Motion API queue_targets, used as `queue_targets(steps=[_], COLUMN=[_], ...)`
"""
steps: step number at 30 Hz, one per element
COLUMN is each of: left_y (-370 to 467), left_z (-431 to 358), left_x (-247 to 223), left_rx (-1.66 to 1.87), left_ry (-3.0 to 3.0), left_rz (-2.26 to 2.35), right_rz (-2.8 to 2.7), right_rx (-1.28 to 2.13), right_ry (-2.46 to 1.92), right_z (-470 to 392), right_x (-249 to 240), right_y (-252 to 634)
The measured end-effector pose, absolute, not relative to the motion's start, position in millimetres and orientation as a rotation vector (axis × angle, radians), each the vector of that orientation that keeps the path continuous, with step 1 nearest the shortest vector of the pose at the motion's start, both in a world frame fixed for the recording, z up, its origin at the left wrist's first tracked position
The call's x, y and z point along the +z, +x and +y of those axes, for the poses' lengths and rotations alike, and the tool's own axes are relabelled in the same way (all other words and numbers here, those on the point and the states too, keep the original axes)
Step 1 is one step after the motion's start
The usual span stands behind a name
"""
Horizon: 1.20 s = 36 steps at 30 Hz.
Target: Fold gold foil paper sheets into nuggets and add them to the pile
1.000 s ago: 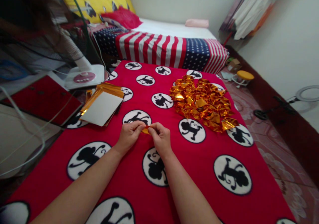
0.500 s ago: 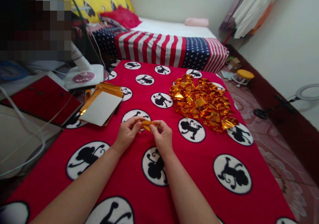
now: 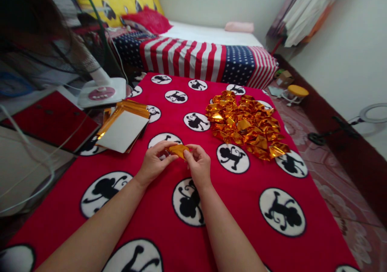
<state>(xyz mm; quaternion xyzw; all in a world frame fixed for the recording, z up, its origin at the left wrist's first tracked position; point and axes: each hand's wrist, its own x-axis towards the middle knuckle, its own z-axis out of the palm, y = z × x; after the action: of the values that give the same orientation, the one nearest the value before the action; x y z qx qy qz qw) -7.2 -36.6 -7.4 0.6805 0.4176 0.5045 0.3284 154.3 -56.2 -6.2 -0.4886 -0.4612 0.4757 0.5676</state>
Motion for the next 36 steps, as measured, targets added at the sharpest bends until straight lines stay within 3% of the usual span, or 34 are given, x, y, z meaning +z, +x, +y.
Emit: queue_targets(steps=[36], left_y=[-5.5], left_z=[-37.4], left_x=[-2.6], left_rx=[1.244], left_ry=[1.728], left_rz=[1.056], right_rz=[-1.102], right_rx=[1.158], right_ry=[-1.163], right_z=[-55.0], right_x=[-5.3], right_y=[154.6])
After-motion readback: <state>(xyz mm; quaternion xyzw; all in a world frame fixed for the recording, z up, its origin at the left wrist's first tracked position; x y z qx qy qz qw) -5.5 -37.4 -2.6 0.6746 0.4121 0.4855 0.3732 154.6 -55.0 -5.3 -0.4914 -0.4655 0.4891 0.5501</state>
